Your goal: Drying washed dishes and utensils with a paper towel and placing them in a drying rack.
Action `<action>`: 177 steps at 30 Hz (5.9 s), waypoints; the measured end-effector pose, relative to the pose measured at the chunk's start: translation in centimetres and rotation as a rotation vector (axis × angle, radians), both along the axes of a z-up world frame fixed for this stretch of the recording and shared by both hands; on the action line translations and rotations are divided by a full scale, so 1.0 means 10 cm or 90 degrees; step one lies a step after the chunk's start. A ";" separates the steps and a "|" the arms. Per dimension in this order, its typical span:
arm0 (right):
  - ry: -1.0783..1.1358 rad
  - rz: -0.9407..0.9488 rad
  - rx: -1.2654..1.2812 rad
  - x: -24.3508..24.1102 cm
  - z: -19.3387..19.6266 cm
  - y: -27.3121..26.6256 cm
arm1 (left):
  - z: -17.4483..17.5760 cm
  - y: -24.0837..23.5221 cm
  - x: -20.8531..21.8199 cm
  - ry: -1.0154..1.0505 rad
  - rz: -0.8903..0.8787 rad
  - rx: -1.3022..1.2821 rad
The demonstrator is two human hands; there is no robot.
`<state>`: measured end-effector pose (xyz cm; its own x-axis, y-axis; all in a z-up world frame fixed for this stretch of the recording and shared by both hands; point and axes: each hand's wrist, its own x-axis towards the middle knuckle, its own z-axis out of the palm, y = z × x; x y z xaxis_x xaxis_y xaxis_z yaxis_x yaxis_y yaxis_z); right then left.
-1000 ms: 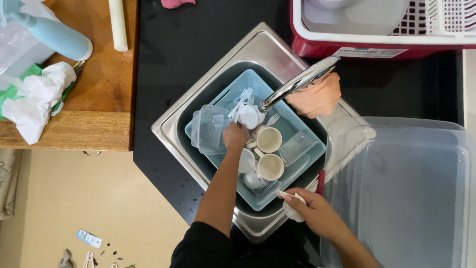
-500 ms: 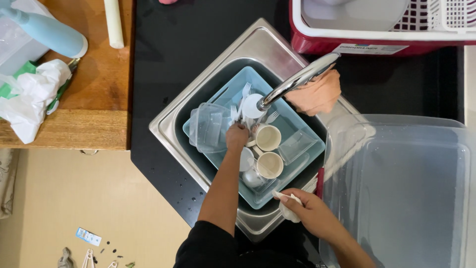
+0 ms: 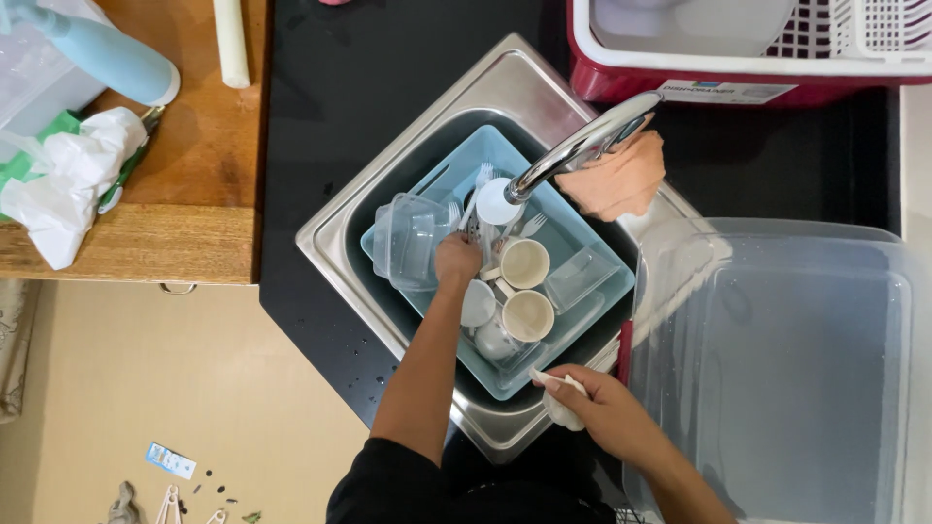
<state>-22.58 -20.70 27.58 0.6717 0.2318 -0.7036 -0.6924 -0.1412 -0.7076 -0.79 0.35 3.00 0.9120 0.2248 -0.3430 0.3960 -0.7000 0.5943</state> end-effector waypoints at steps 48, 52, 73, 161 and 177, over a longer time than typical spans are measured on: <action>-0.160 -0.298 0.190 -0.56 0.19 2.44 | 2.74 1.78 -3.43 -0.200 -0.129 -0.399; -0.159 -0.263 0.143 -0.45 0.08 2.36 | 2.68 1.69 -3.45 -0.089 -0.080 -0.478; -0.021 -0.084 0.404 0.60 -0.44 1.94 | 2.48 1.30 -3.24 -0.244 0.241 -0.444; -0.364 0.428 -0.168 -0.04 0.76 1.61 | 2.99 2.17 -2.95 -0.158 -0.369 -0.290; -0.281 0.561 -0.031 0.25 0.32 1.57 | 3.21 2.25 -3.04 -0.139 -0.320 -0.222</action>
<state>-20.11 -5.02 30.80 0.4773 0.7526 -0.4536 -0.0011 -0.5157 -0.8568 -31.23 22.88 35.06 0.9341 -0.3386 -0.1133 -0.0855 -0.5202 0.8498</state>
